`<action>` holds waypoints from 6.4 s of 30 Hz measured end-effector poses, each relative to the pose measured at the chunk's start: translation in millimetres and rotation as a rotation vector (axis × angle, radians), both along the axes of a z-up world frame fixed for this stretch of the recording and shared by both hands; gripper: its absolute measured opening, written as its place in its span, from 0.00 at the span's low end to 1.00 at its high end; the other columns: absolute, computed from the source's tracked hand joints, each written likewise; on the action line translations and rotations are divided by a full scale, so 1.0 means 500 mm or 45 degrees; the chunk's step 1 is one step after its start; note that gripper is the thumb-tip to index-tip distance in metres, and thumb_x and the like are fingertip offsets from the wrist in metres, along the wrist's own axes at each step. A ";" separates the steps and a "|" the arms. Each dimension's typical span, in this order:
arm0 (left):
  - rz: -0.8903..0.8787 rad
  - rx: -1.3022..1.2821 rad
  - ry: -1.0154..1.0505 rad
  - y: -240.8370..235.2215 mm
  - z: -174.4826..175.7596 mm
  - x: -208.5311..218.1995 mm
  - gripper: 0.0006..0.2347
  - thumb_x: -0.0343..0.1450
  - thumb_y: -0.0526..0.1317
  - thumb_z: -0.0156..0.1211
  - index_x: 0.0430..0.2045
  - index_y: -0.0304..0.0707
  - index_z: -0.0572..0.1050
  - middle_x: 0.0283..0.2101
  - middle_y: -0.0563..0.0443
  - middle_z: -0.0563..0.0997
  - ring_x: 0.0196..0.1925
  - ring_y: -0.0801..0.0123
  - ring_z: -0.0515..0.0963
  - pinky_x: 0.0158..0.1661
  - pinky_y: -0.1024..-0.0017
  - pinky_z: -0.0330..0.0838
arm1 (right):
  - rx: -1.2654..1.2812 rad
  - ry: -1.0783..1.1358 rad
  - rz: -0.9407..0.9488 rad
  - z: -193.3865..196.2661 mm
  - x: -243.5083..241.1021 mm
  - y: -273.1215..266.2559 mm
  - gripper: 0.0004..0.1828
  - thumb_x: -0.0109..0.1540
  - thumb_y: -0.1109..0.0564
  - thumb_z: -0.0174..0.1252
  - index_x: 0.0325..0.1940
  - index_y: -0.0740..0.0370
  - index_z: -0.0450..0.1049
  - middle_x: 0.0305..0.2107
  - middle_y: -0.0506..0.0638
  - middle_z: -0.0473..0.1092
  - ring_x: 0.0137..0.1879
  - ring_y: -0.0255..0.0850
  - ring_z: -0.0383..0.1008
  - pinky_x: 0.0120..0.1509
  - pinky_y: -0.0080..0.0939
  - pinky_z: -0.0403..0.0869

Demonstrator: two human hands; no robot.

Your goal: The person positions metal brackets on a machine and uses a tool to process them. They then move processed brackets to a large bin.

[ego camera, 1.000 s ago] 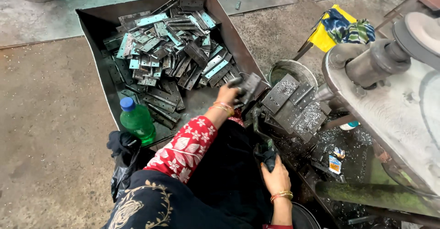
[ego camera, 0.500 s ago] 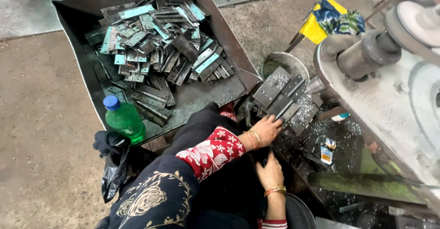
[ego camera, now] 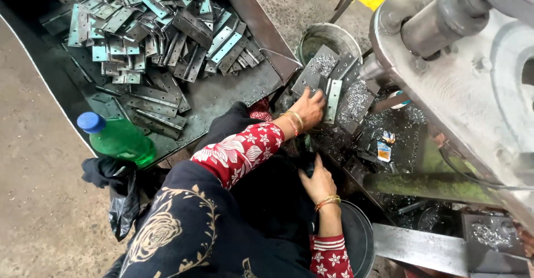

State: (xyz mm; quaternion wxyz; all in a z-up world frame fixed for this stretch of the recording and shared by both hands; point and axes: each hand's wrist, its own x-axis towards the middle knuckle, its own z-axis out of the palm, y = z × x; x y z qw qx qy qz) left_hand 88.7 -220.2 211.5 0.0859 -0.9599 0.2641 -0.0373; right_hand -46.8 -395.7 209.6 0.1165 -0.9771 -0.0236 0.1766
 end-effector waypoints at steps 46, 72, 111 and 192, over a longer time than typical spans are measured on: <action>0.179 -0.114 0.108 -0.019 -0.065 0.034 0.16 0.73 0.51 0.50 0.53 0.61 0.77 0.67 0.55 0.67 0.74 0.49 0.52 0.63 0.22 0.44 | -0.056 0.046 -0.029 -0.030 0.031 -0.014 0.41 0.61 0.36 0.57 0.74 0.49 0.57 0.48 0.70 0.75 0.56 0.66 0.75 0.60 0.60 0.74; 0.270 -0.174 0.168 -0.040 -0.031 0.071 0.18 0.75 0.48 0.47 0.57 0.46 0.75 0.68 0.48 0.67 0.76 0.45 0.50 0.63 0.22 0.42 | 0.001 0.025 -0.187 -0.146 0.007 -0.030 0.39 0.63 0.37 0.55 0.75 0.54 0.59 0.47 0.71 0.75 0.55 0.65 0.76 0.58 0.58 0.75; 0.354 -0.152 -0.131 -0.058 0.007 0.028 0.14 0.71 0.48 0.55 0.39 0.43 0.84 0.54 0.44 0.79 0.70 0.38 0.59 0.60 0.23 0.50 | -0.001 0.031 -0.065 -0.090 0.032 -0.042 0.37 0.63 0.39 0.55 0.73 0.55 0.61 0.49 0.71 0.73 0.56 0.67 0.74 0.60 0.60 0.74; 0.002 -0.031 0.199 0.013 0.035 -0.066 0.11 0.73 0.44 0.56 0.43 0.48 0.84 0.50 0.53 0.82 0.71 0.51 0.61 0.71 0.29 0.40 | 0.132 0.143 -0.145 -0.026 0.023 -0.004 0.39 0.61 0.40 0.54 0.73 0.56 0.58 0.48 0.68 0.75 0.55 0.64 0.76 0.61 0.57 0.74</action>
